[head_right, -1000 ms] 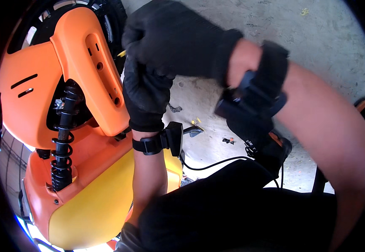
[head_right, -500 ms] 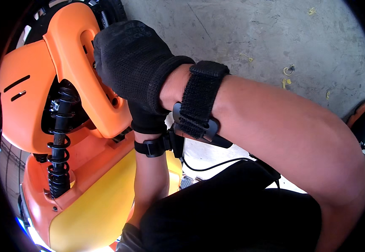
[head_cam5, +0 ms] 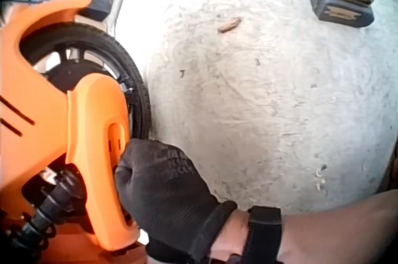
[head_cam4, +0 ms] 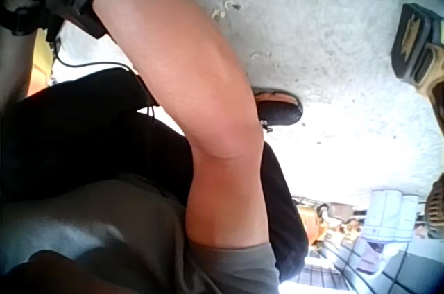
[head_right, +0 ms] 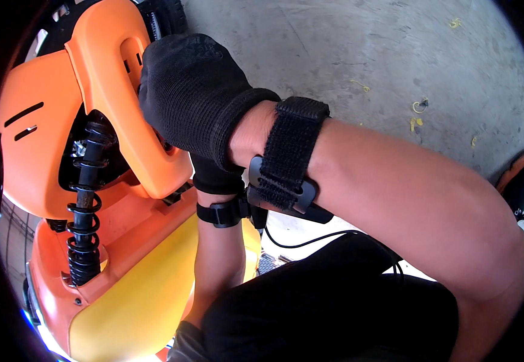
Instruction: The person uses an impact driver to tighten a bolt on a scooter, then picks up a yellow component and inserts it into a slot on the scooter's body.
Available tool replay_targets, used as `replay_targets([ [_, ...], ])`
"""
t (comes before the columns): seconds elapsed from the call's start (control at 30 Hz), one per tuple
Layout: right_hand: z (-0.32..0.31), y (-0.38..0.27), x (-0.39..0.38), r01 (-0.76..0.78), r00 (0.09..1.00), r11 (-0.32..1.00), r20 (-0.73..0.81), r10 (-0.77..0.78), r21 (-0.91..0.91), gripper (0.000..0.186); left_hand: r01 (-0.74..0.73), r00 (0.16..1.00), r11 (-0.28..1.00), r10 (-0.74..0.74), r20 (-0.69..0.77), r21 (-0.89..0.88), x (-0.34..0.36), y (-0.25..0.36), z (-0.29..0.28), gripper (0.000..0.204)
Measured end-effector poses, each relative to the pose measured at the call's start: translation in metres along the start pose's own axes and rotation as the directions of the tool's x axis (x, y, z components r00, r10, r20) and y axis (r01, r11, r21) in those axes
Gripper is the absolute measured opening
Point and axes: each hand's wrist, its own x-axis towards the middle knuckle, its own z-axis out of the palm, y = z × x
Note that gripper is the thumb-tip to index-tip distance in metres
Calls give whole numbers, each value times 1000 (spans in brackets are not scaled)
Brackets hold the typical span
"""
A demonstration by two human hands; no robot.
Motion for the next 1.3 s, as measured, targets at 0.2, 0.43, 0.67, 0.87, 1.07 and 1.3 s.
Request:
replay_targets([
  [0.2, 7, -6, -2, -46, 997, 998, -55, 44, -30, 9, 79, 997, 987, -80, -3, -142, 1, 5, 0, 49],
  [0.43, 17, -9, -8, -64, 990, 997, -125, 67, 32, 10, 77, 997, 985, -78, -3, -157, 0, 7, -1, 50],
  [0.67, 6, -10, -12, -197, 979, 962, -14, 203, 187, 14, 40, 999, 991, -41, -4, -128, 0, 12, -4, 50],
  [0.87, 0, -1, -8, -204, 978, 949, 102, 184, 242, 19, -80, 997, 996, 80, 18, -26, 4, 22, -7, 50],
  [1.07, -3, -3, -5, -226, 970, 949, 137, 199, 221, 20, 200, 975, 871, -221, 7, -449, -1, 17, -2, 49],
  [1.3, -2, -4, -7, -229, 972, 948, 109, 210, 220, 20, 203, 977, 918, -214, 7, -340, -2, 7, 1, 47],
])
